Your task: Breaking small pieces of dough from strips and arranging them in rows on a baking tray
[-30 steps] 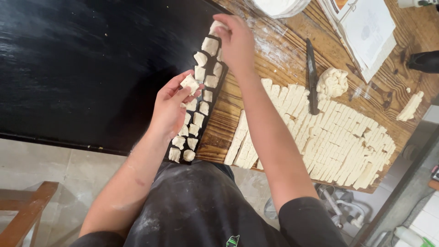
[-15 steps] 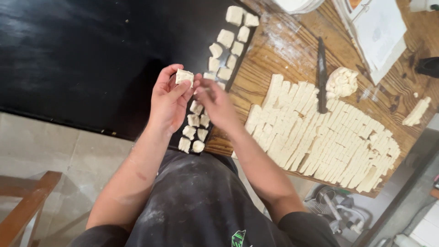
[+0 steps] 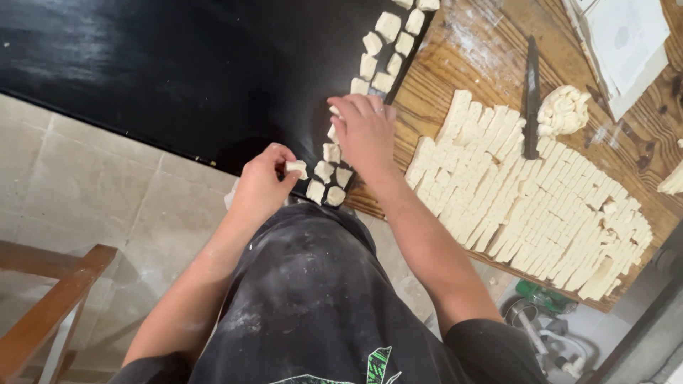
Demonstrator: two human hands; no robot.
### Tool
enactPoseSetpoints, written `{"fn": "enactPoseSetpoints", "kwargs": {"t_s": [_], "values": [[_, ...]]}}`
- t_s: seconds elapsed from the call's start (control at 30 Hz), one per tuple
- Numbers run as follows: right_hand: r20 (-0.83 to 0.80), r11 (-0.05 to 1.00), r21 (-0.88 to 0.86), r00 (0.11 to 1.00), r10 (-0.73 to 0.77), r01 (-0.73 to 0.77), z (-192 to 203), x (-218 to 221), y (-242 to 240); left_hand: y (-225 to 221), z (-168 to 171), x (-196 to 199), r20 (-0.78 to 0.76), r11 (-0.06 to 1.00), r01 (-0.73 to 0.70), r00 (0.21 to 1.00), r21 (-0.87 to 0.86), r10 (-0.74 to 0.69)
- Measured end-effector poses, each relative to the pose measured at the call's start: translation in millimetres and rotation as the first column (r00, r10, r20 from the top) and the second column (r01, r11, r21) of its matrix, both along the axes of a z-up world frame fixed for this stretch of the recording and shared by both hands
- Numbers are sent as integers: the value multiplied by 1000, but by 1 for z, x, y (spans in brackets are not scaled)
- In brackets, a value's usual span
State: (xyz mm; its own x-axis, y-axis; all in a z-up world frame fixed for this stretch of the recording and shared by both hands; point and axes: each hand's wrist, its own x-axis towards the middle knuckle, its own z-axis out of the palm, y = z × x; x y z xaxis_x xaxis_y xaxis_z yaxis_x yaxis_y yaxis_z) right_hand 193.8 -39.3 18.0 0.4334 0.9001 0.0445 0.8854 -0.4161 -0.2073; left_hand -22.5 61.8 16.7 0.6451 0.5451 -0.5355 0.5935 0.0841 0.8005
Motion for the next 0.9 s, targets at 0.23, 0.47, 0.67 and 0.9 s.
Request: {"fn": "enactPoseSetpoints", "kwargs": {"t_s": [0.23, 0.47, 0.67, 0.9], "values": [[-275, 955, 268, 960, -47, 123, 16, -10, -2, -20, -18, -6, -99, 917, 350, 936, 192, -337], [-778, 669, 312, 586, -228, 675, 20, 27, -69, -32, -26, -13, -158, 688, 409, 903, 599, -399], [-891, 377, 159, 297, -343, 912, 60, 86, -52, -16, 38, -14, 73, 767, 150, 966, 624, -248], [-351, 898, 82, 855, -381, 433, 9, 117, -141, -47, 49, 22, 353, 864, 109, 882, 491, -312]]}}
